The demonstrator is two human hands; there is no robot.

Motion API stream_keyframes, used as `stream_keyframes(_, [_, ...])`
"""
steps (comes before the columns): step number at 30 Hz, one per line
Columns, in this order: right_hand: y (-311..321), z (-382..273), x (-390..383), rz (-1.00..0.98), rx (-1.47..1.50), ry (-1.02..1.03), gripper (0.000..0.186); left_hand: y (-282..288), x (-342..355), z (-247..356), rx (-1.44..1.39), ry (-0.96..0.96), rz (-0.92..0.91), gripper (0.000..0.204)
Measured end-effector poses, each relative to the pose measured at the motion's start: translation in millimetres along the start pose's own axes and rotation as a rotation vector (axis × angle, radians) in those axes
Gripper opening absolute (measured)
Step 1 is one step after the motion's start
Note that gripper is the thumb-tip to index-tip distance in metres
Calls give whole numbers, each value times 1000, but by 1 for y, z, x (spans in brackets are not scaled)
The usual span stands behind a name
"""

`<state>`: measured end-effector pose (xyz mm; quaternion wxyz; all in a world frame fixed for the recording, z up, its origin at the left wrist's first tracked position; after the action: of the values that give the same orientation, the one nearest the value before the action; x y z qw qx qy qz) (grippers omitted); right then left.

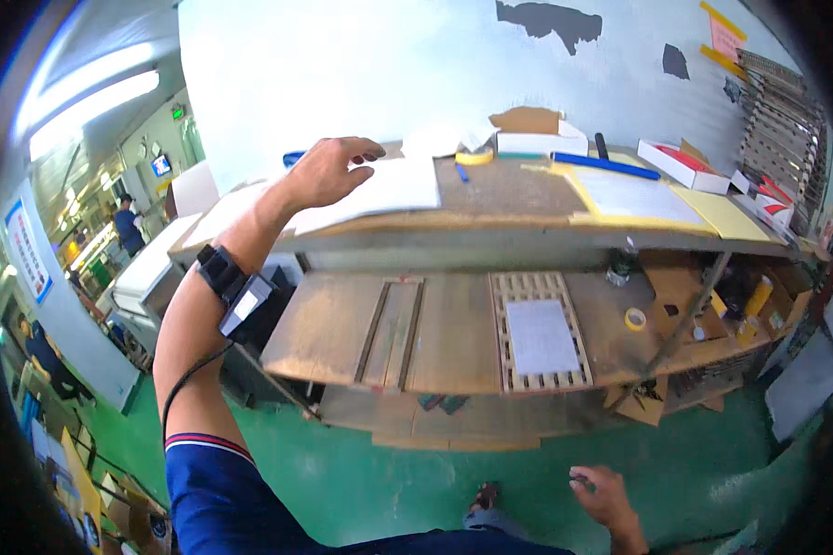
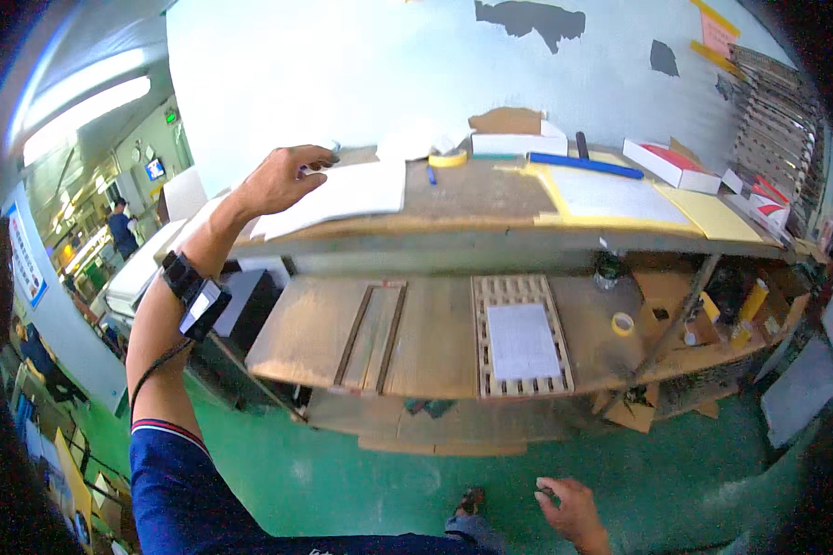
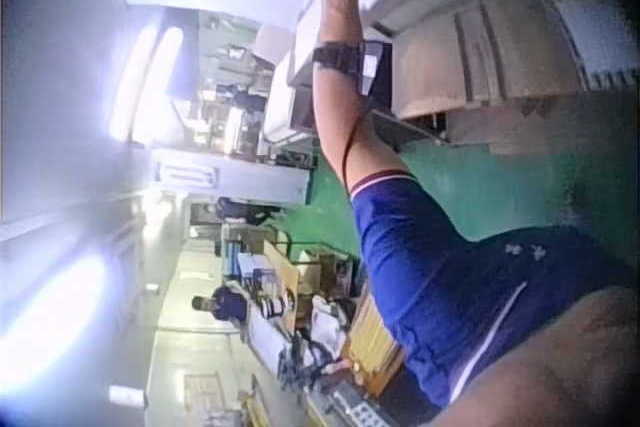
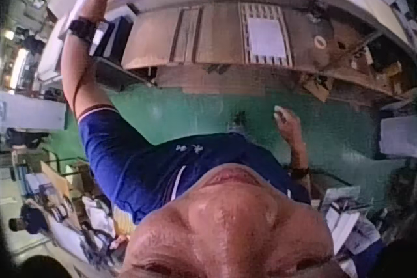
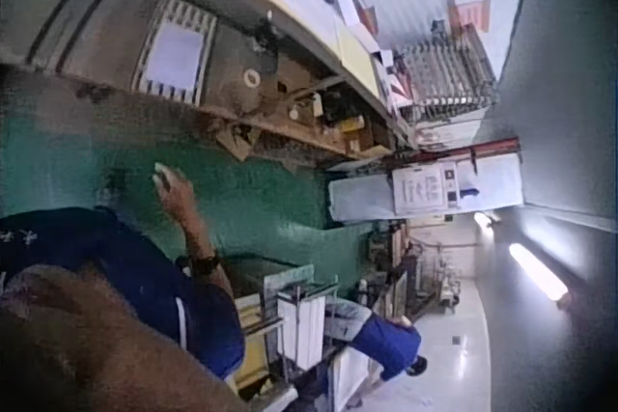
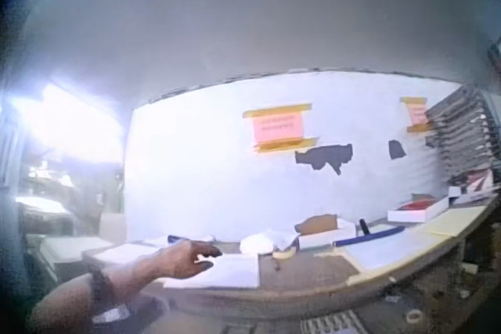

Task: Operating a screen printing machine, including cleaning the screen with a cloth, applying yellow tape to the frame, and printing sheets.

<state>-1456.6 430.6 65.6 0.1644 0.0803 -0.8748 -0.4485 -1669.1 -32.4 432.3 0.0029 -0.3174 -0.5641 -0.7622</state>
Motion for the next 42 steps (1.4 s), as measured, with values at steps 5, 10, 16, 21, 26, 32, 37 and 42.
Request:
stream_keyframes(5, [3,22,91,12,-24,-36,30,-39,136,-60,72,-55,-121,38])
stream_keyframes(10, [6,40,138,35,-132,-152,28,-105,255,-121,45,-170,-144,38])
stream_keyframes(16, [-10,43,120,227,-79,-420,28,-175,352,-211,237,-124,-211,35])
stream_keyframes(21, [-28,29,111,252,-109,-602,26,-196,380,-235,74,-39,-482,33])
stream_keyframes(26, [-36,27,136,209,-209,-479,21,-221,390,-302,609,-810,-620,16])
stream_keyframes(32, [-36,16,160,227,-178,-527,27,-220,415,-287,268,-401,-508,14])
stream_keyframes(37, [-39,17,162,272,-106,-492,26,-216,401,-253,158,-288,-308,18])
stream_keyframes(42, [-43,15,153,303,-154,-495,24,-160,405,-235,-34,-228,-267,22])
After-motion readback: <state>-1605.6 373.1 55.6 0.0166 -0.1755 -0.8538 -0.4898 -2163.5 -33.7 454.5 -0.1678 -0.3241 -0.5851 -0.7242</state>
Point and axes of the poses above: each hand's wrist, its own x-axis towards the middle knuckle, its own y-axis out of the back of the hand, z = x × y, the point moved 3 cm from there along x, towards the middle knuckle, and after that the axes turned 10 degrees about -x, right-handed, at the moved point
